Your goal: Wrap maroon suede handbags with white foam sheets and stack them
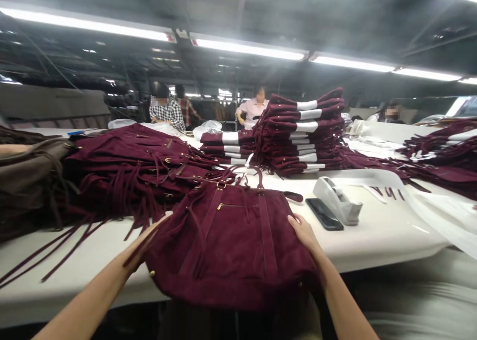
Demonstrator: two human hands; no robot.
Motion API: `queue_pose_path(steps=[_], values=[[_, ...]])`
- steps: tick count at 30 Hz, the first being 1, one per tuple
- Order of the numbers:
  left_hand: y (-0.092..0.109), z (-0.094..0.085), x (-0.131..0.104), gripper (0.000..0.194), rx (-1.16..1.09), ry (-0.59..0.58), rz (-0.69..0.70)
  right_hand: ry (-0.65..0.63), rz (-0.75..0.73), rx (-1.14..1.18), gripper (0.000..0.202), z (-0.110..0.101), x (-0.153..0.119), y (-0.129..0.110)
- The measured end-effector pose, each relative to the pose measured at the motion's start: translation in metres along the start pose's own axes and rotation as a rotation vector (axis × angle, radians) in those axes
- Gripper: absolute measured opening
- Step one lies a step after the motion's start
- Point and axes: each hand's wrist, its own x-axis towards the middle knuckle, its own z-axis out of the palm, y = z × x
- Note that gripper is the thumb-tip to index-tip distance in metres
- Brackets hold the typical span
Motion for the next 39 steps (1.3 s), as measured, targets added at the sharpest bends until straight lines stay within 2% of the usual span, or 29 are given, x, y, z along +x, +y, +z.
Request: queue_pose_path(steps=[4, 6, 9, 13, 16, 19, 22, 25, 27, 29, 30, 32, 34, 36, 38, 39], values=[[0.005, -0.015, -0.019, 0.050, -0.100, -0.234, -0.242, -0.071, -0.016, 0.061, 0.071, -0.007, -0.006, 0.003], [0.004, -0.021, -0.024, 0.052, -0.057, -0.255, -0.295, -0.149, -0.012, 0.135, 0.082, -0.009, -0.010, 0.003], [-0.004, -0.027, -0.026, 0.054, 0.015, -0.192, -0.284, -0.218, 0.012, 0.249, 0.090, -0.011, -0.014, 0.005], [-0.015, -0.027, -0.025, 0.049, -0.017, -0.020, -0.276, -0.170, 0.045, 0.341, 0.087, -0.011, -0.013, 0.009], [-0.012, -0.017, -0.022, 0.049, -0.129, 0.046, -0.264, -0.128, 0.097, 0.397, 0.082, -0.010, 0.000, 0.005], [-0.006, 0.001, -0.010, 0.047, -0.126, 0.036, -0.136, -0.081, 0.179, 0.354, 0.074, -0.012, 0.025, -0.005], [-0.010, 0.015, 0.004, 0.046, -0.056, 0.029, -0.045, -0.057, 0.223, 0.274, 0.063, -0.016, 0.044, -0.015], [-0.023, 0.013, 0.000, 0.052, -0.001, 0.131, 0.017, -0.028, 0.200, 0.161, 0.049, -0.026, 0.039, -0.013], [-0.030, 0.004, -0.016, 0.056, 0.044, 0.256, 0.097, 0.061, 0.098, 0.033, 0.041, -0.036, 0.019, -0.006], [-0.031, -0.006, -0.040, 0.054, 0.192, 0.346, 0.307, 0.217, -0.121, -0.085, 0.037, -0.048, -0.011, 0.000], [-0.030, -0.010, -0.053, 0.050, 0.311, 0.338, 0.460, 0.289, -0.255, -0.125, 0.034, -0.053, -0.028, -0.001], [-0.024, -0.013, -0.072, 0.038, 0.596, 0.172, 0.776, 0.341, -0.537, -0.183, 0.027, -0.061, -0.061, -0.011], [-0.017, -0.008, -0.078, 0.034, 0.832, -0.082, 0.962, 0.196, -0.767, -0.260, 0.020, -0.063, -0.083, -0.031], [-0.015, 0.003, -0.070, 0.039, 1.008, -0.272, 1.029, -0.069, -0.931, -0.412, 0.025, -0.059, -0.092, -0.050], [-0.015, 0.016, -0.056, 0.044, 1.147, -0.355, 1.052, -0.277, -1.007, -0.610, 0.041, -0.053, -0.089, -0.062], [-0.015, 0.020, -0.049, 0.047, 1.196, -0.378, 1.057, -0.330, -1.018, -0.692, 0.050, -0.050, -0.085, -0.064]])
